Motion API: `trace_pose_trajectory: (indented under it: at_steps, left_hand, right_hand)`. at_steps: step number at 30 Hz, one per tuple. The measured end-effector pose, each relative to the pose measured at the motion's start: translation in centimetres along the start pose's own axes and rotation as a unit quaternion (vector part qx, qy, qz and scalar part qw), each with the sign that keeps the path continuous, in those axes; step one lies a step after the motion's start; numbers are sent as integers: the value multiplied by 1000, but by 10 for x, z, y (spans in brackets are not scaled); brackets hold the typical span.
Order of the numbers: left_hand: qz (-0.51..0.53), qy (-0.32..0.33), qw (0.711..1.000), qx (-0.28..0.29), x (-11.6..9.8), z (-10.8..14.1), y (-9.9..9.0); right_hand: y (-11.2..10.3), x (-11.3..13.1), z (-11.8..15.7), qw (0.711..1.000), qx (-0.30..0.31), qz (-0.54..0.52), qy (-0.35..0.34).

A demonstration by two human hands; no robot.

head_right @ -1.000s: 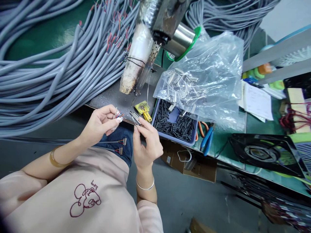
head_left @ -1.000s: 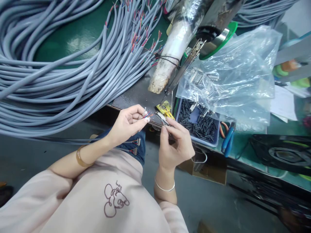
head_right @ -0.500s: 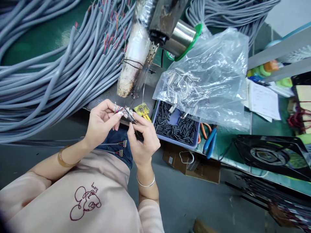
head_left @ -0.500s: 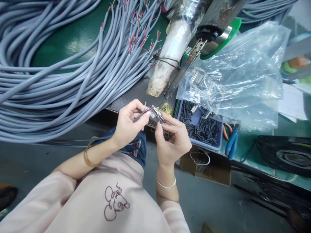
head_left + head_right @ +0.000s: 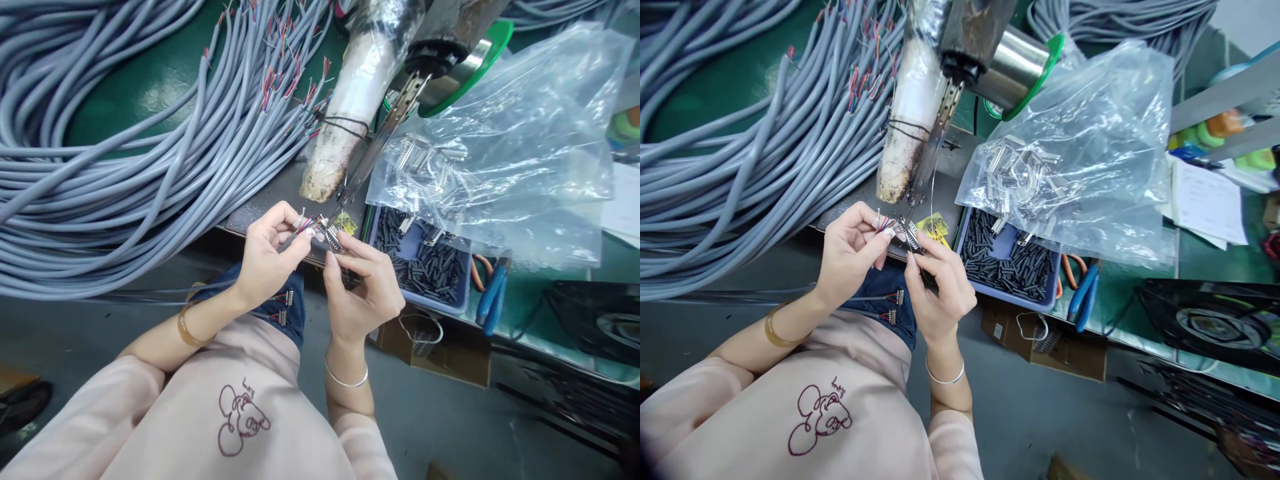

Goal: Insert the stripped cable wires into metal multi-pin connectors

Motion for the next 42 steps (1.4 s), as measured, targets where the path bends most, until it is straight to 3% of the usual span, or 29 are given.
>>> trace_pose_trajectory:
  at_steps: [12,18,24,33,42]
  left_hand:
    - [3,38,999,-2,-8,-4,4]
    - [-7,13,1000,6,-3,0,0]
    - [4,-8,1000,21,-4,2,0]
    - [37,-88,995,18,13,2,0]
    - [41,-99,994,14,13,5,0]
  right_hand:
    - [-4,10,-3,999,-19,23,-31]
    - [-2,10,4,998,-10,34,-57]
    - [-1,-5,0,1000,8,-6,25]
    - [2,-4,-6,999,28,-15,42]
    - [-1,-9,-5,998,20,-34,57]
Point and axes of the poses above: each hand's wrist, its own z-axis away from the middle knuckle, its own y-axis out of the palm, x = y × z, the point moved 10 cm from there along -z, towards the middle knuckle, and after that the axes turned 15 degrees about y, right-handed, at the moved point
